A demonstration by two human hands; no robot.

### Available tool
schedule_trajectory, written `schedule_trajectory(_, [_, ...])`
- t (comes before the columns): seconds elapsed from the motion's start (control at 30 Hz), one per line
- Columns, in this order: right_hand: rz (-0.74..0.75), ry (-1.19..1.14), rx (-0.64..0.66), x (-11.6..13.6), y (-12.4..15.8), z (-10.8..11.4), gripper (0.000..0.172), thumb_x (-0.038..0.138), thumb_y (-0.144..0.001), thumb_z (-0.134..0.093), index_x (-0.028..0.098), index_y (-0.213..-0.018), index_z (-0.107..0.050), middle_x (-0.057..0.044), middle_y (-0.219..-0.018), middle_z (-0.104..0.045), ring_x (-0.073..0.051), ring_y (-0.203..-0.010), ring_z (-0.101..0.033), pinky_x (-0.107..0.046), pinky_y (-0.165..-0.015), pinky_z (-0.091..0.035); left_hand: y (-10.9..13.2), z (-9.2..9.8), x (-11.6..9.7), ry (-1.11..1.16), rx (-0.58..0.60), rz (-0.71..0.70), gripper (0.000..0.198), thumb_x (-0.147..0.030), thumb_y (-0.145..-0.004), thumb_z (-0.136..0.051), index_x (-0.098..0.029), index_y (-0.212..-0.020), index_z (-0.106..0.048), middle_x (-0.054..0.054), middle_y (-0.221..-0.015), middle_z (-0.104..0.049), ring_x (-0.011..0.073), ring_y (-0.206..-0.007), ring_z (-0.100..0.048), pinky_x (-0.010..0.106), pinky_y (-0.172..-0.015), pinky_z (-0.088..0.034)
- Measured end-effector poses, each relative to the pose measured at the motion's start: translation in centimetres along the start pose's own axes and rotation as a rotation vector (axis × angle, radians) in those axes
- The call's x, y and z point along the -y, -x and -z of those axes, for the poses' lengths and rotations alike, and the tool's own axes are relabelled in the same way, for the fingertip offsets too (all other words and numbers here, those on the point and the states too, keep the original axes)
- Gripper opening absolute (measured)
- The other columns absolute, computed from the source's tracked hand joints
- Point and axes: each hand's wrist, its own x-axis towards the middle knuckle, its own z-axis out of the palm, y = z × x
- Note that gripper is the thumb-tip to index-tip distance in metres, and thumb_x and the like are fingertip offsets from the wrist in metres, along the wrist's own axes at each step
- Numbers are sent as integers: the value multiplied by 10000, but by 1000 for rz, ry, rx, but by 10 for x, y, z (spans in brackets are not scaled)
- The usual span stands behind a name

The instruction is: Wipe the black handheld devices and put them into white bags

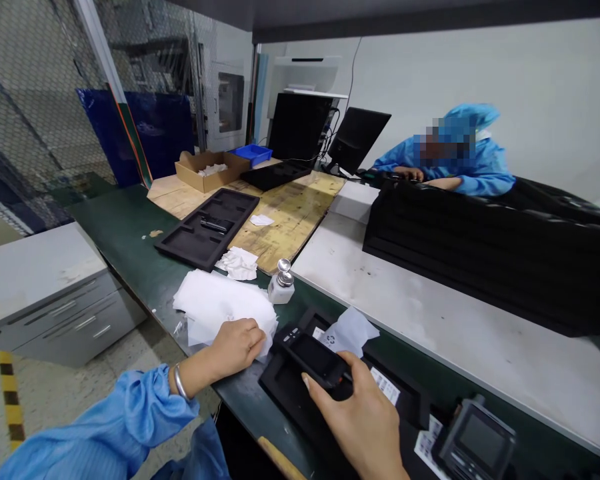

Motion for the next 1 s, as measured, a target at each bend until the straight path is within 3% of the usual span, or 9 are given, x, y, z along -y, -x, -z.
schedule_trajectory(0.23, [9,15,-49,-4,-2,4,593,688,-719,-569,223,-1087,-571,-63,-948,-708,-281,-778,-692,-364,-636,-520,-7,-11,7,-41,78,1,140,-205,-856,-571,-185,-730,-630,24,-759,-600,152,-669,-583,250,-575,-411])
schedule_trajectory(0.5, [65,84,-42,8,-5,-13,577,649,-757,-534,201,-1119,-561,-82,-1001,-702,-296,-790,-695,-377,-624,-509,-1,-6,4,-50,7,40,242,-246,-952,-450,-196,-824,-648,30,-794,-616,152,-740,-604,254,-628,-432])
schedule_trajectory(0.67, [42,96,-33,7,-8,-13,594,674,-743,-527,207,-1108,-571,-86,-989,-709,-306,-771,-693,-379,-604,-502,4,-10,6,-61,0,69,232,-236,-941,-450,-194,-816,-642,38,-786,-616,162,-747,-605,258,-618,-432])
schedule_trajectory(0.9, [11,74,-39,9,-10,-9,608,700,-715,-543,220,-1087,-579,-66,-958,-711,-294,-732,-690,-379,-594,-506,-2,-12,5,-57,106,63,165,-179,-868,-531,-179,-728,-617,36,-731,-599,166,-665,-601,269,-589,-430])
schedule_trajectory(1.0, [1,71,-31,9,-9,-9,599,698,-714,-544,220,-1073,-583,-64,-962,-708,-292,-741,-690,-379,-601,-508,-4,-7,2,-49,154,48,159,-191,-895,-514,-176,-786,-629,45,-767,-606,184,-693,-616,287,-608,-445])
